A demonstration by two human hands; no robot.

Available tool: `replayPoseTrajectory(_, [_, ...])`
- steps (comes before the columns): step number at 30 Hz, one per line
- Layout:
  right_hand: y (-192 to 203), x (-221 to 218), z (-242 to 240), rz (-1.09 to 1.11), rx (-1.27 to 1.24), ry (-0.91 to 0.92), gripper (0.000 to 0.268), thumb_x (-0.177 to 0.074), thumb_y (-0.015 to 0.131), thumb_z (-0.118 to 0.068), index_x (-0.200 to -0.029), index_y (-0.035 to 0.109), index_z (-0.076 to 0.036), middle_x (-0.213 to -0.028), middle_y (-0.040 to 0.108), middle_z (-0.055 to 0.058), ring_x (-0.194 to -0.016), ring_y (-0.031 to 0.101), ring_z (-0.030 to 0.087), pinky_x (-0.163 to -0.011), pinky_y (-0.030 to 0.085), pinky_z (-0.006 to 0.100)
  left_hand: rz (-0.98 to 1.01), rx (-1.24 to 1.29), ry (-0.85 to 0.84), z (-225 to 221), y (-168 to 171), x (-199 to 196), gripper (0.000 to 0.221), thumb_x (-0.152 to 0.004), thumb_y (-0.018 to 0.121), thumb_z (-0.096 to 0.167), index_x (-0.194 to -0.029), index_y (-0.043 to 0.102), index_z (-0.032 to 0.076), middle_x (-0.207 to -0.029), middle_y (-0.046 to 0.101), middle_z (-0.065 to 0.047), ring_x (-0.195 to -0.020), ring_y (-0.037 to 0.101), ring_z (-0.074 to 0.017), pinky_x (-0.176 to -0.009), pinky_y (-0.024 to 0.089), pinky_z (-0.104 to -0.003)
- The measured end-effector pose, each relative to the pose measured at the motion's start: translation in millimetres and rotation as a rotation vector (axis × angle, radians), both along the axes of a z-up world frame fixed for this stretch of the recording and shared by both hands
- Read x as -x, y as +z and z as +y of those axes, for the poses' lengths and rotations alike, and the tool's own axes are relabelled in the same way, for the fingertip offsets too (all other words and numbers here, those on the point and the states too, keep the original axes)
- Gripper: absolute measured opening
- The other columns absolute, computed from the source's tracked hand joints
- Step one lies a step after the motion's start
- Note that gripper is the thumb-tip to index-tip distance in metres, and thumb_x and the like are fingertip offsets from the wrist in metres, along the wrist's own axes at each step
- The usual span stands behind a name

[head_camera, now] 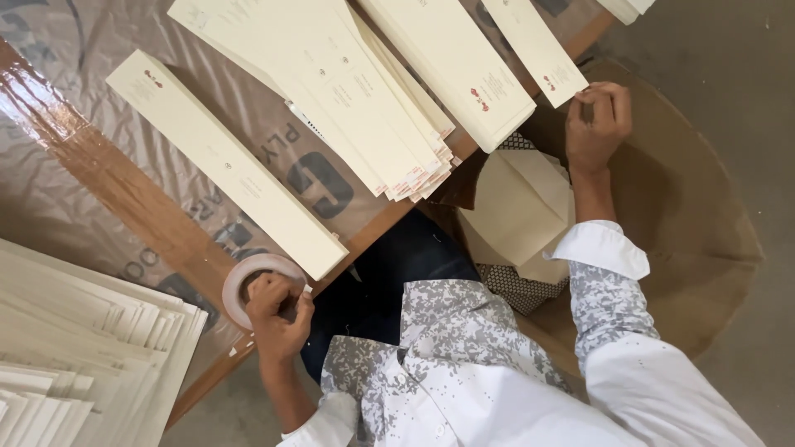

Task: The person peels adhesive backing from double-sided tape and applies the strips to cardboard paper components, using a utility knife to cut the strips from a roll.

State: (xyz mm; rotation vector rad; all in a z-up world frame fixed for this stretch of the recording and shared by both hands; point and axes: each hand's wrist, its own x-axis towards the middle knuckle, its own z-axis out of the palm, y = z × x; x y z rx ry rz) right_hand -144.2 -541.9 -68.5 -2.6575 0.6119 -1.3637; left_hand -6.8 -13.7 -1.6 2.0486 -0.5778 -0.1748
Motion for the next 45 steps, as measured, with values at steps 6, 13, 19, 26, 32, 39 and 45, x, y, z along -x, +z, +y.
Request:
replayPoseTrajectory(6, [46,-13,27,0.217,0.206,0.006,0.026,-0.081,0.083,0.008,-0.102,0.071,-0.001,-0.112,0.066,0.013,-0.106,0.066,0.032,-0.09,0.056,0.042,0.013,0.015,-0.016,1,-1,-1,0.014,-0.072,0.07,0.004,-0.074,0.056,0.003,-0.073,0.053,-0.008,-0.075,0.05,-0.0239,-0.08,0.037,-0.036])
replayPoseTrajectory(13, [-3,6,-6,0.175,-0.297,-0.007,0.024,-0.097,0.072,0.009,-0.116,0.08,-0.003,-0.104,0.072,0.011,-0.091,0.071,0.023,-0.073,0.057,0.03,-0.015,0.013,-0.028,0,2,-1,0.013,-0.071,0.07,0.005,-0.074,0.057,0.003,-0.075,0.055,-0.009,-0.077,0.052,-0.024,-0.082,0.037,-0.036])
replayPoseTrajectory(19, [41,0,1,-0.33,-1.28,0.151,0.018,-0.101,0.078,-0.015,-0.106,0.074,0.002,-0.096,0.075,0.008,-0.086,0.072,0.014,-0.084,0.065,0.03,-0.009,0.015,-0.01,-2,-3,-3,0.013,-0.072,0.07,0.008,-0.074,0.059,0.003,-0.072,0.054,-0.008,-0.075,0.052,-0.0251,-0.083,0.038,-0.038])
replayPoseTrajectory(26, [82,-38,123,-0.128,-0.662,0.352,0.024,-0.12,0.065,-0.018,-0.12,0.063,0.006,-0.117,0.059,0.007,-0.096,0.068,0.014,-0.079,0.061,0.028,-0.027,0.016,-0.026,7,-12,-2,0.017,-0.069,0.069,0.009,-0.068,0.052,0.006,-0.065,0.044,-0.008,-0.072,0.047,-0.0269,-0.08,0.034,-0.04])
replayPoseTrajectory(32, [64,-70,244,0.153,-0.275,0.59,0.034,-0.105,0.066,0.0,-0.136,0.067,-0.015,-0.105,0.055,0.005,-0.088,0.061,0.018,-0.072,0.056,0.033,-0.006,0.118,-0.011,3,2,-1,0.01,-0.071,0.069,0.01,-0.074,0.06,0.007,-0.068,0.051,-0.006,-0.076,0.052,-0.0234,-0.087,0.036,-0.038])
replayPoseTrajectory(39, [73,-79,309,0.496,-0.184,0.743,0.057,-0.093,0.074,0.004,-0.142,0.066,-0.025,-0.104,0.051,0.008,-0.085,0.062,0.021,-0.074,0.059,0.031,0.01,0.13,-0.042,6,1,-1,0.017,-0.072,0.069,0.011,-0.069,0.053,0.007,-0.065,0.049,-0.004,-0.074,0.05,-0.0227,-0.085,0.037,-0.037])
replayPoseTrajectory(45, [64,-77,313,0.555,-0.167,0.736,0.064,-0.091,0.073,0.006,-0.146,0.064,-0.024,-0.108,0.048,0.01,-0.084,0.063,0.021,-0.072,0.057,0.033,0.023,0.163,-0.036,7,1,-1,0.02,-0.073,0.069,0.012,-0.069,0.05,0.007,-0.065,0.046,-0.005,-0.071,0.048,-0.023,-0.084,0.037,-0.037])
